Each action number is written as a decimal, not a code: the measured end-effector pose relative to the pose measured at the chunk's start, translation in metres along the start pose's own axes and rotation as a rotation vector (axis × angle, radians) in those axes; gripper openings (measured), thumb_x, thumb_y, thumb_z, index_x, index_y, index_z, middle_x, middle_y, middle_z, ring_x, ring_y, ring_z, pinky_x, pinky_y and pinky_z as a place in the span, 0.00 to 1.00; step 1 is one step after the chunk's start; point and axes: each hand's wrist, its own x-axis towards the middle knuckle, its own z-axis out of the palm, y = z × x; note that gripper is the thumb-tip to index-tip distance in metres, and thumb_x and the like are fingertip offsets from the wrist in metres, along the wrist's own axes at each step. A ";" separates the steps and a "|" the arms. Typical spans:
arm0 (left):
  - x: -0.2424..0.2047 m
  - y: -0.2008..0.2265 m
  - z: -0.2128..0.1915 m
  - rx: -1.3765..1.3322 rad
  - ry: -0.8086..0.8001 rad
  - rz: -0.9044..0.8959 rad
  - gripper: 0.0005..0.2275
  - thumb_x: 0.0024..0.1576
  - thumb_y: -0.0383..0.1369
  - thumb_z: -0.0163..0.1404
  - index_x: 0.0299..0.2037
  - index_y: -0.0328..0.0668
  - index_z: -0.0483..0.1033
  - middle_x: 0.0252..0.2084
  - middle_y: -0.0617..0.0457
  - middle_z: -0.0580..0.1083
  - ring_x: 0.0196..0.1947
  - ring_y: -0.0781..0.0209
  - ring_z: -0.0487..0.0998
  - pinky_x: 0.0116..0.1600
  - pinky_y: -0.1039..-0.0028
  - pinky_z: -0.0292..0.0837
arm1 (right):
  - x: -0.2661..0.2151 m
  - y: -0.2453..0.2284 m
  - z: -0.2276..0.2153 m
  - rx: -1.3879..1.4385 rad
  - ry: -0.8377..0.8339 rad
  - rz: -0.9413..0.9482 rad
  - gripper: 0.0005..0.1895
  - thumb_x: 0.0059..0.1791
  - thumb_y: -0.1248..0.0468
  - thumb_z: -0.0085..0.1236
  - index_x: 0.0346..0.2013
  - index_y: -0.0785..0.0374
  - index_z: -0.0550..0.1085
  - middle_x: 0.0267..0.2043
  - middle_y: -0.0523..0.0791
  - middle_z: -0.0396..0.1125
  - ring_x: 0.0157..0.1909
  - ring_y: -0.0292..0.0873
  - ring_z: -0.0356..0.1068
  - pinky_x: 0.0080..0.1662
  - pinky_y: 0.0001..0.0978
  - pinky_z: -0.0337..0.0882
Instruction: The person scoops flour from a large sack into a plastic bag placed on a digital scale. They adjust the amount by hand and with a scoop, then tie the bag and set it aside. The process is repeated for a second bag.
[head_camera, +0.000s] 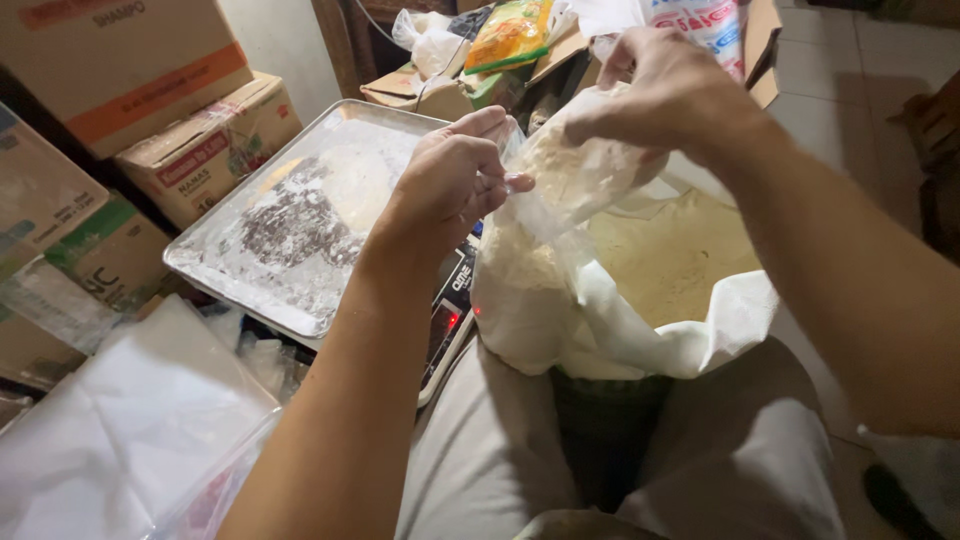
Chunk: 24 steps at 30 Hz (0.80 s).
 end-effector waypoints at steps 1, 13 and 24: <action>-0.001 0.000 -0.001 0.001 -0.003 0.002 0.35 0.45 0.18 0.41 0.70 0.32 0.58 0.72 0.38 0.62 0.36 0.50 0.83 0.31 0.78 0.72 | -0.004 -0.004 0.004 -0.052 0.008 -0.020 0.35 0.33 0.52 0.73 0.48 0.64 0.71 0.44 0.53 0.74 0.43 0.50 0.79 0.37 0.42 0.79; -0.007 -0.005 -0.010 -0.042 0.025 -0.009 0.36 0.44 0.19 0.41 0.70 0.37 0.61 0.72 0.44 0.64 0.37 0.52 0.83 0.29 0.80 0.71 | -0.027 -0.015 0.033 -0.568 0.326 -0.430 0.44 0.28 0.34 0.78 0.48 0.54 0.75 0.55 0.57 0.63 0.59 0.65 0.63 0.51 0.58 0.69; -0.012 -0.001 -0.011 0.012 0.049 -0.011 0.36 0.43 0.20 0.41 0.70 0.38 0.60 0.72 0.52 0.65 0.37 0.55 0.81 0.32 0.81 0.69 | -0.015 0.004 0.019 -0.376 0.289 -0.493 0.38 0.32 0.40 0.79 0.46 0.57 0.76 0.45 0.55 0.71 0.51 0.59 0.70 0.51 0.53 0.69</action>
